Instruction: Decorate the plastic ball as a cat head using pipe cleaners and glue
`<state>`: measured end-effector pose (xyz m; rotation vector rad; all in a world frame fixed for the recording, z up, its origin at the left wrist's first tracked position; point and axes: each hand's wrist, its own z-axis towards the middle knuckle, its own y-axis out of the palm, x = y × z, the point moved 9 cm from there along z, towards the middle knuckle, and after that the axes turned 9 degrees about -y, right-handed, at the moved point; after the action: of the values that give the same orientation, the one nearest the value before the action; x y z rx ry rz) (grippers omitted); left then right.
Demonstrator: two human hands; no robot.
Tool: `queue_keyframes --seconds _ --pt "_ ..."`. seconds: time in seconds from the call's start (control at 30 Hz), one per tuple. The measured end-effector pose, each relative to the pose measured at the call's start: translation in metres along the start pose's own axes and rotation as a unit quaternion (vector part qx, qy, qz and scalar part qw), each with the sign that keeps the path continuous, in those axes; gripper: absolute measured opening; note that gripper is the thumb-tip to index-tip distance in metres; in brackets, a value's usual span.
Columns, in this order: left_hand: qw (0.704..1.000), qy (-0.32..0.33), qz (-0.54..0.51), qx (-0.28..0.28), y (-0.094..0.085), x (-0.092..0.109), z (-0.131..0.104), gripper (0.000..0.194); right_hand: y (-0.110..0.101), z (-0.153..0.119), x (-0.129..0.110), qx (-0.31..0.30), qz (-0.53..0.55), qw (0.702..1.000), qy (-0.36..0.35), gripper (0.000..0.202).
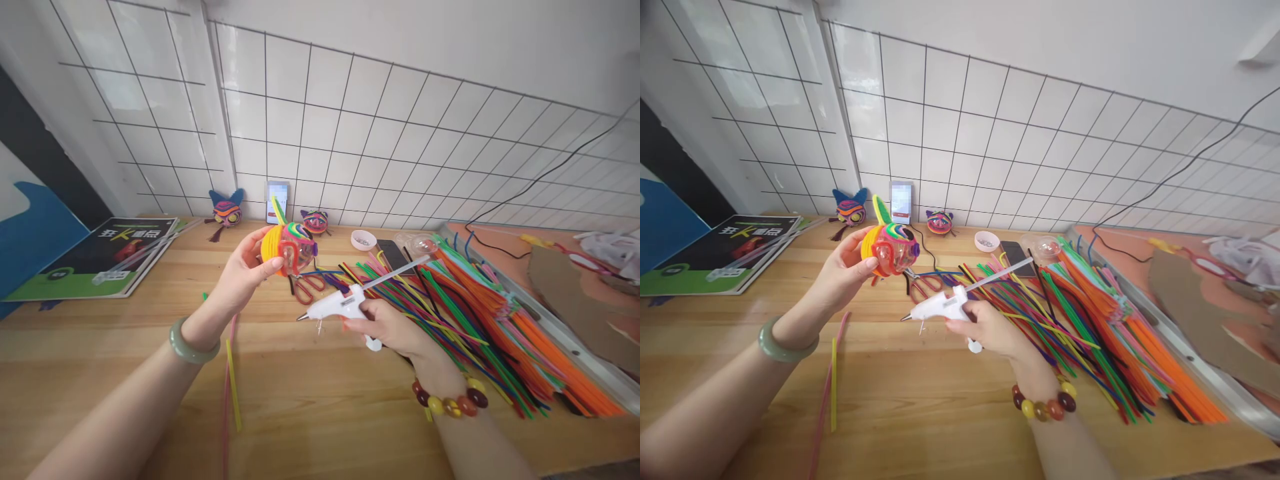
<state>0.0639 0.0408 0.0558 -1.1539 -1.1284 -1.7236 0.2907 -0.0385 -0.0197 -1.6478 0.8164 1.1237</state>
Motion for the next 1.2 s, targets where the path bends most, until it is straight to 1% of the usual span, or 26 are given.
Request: queue_keyframes --seconds 0.07,0.2,0.27,0.33,0.43,0.5,0.63,0.87,1.07,1.2 --pt "1.0 0.002 0.003 0.0 -0.002 -0.001 0.001 0.059 -0.011 -0.003 -0.008 0.041 0.046 0.998 -0.033 0.038" --pt "1.0 -0.001 0.028 0.005 -0.001 -0.005 0.0 0.06 -0.027 -0.012 -0.033 0.118 0.125 0.972 -0.162 0.029" --pt "0.999 -0.003 0.042 0.004 0.001 -0.007 -0.001 0.061 -0.028 -0.018 -0.044 0.14 0.126 0.959 -0.21 0.027" --pt "0.999 -0.002 0.046 -0.008 0.005 -0.009 -0.003 0.062 -0.026 -0.025 -0.054 0.154 0.103 0.953 -0.24 0.026" --pt "0.998 0.006 0.049 -0.032 0.012 -0.012 -0.005 0.063 -0.019 -0.035 -0.065 0.168 0.055 0.949 -0.262 0.024" --pt "0.997 0.016 0.057 -0.043 0.014 -0.014 -0.006 0.064 -0.012 -0.041 -0.071 0.164 0.02 0.947 -0.274 0.024" --pt "0.996 0.026 0.065 -0.059 0.016 -0.017 -0.006 0.066 0.0 -0.047 -0.073 0.151 -0.045 0.946 -0.285 0.022" --pt "0.996 0.044 0.053 -0.059 0.016 -0.019 -0.007 0.068 0.004 -0.057 -0.087 0.192 -0.172 0.907 -0.334 0.024" --pt "0.996 0.04 0.044 -0.061 0.019 -0.018 -0.008 0.072 0.007 -0.059 -0.094 0.196 -0.192 0.893 -0.356 0.03" --pt "0.996 0.035 0.037 -0.072 0.022 -0.017 -0.01 0.072 0.007 -0.062 -0.097 0.196 -0.199 0.884 -0.374 0.02"
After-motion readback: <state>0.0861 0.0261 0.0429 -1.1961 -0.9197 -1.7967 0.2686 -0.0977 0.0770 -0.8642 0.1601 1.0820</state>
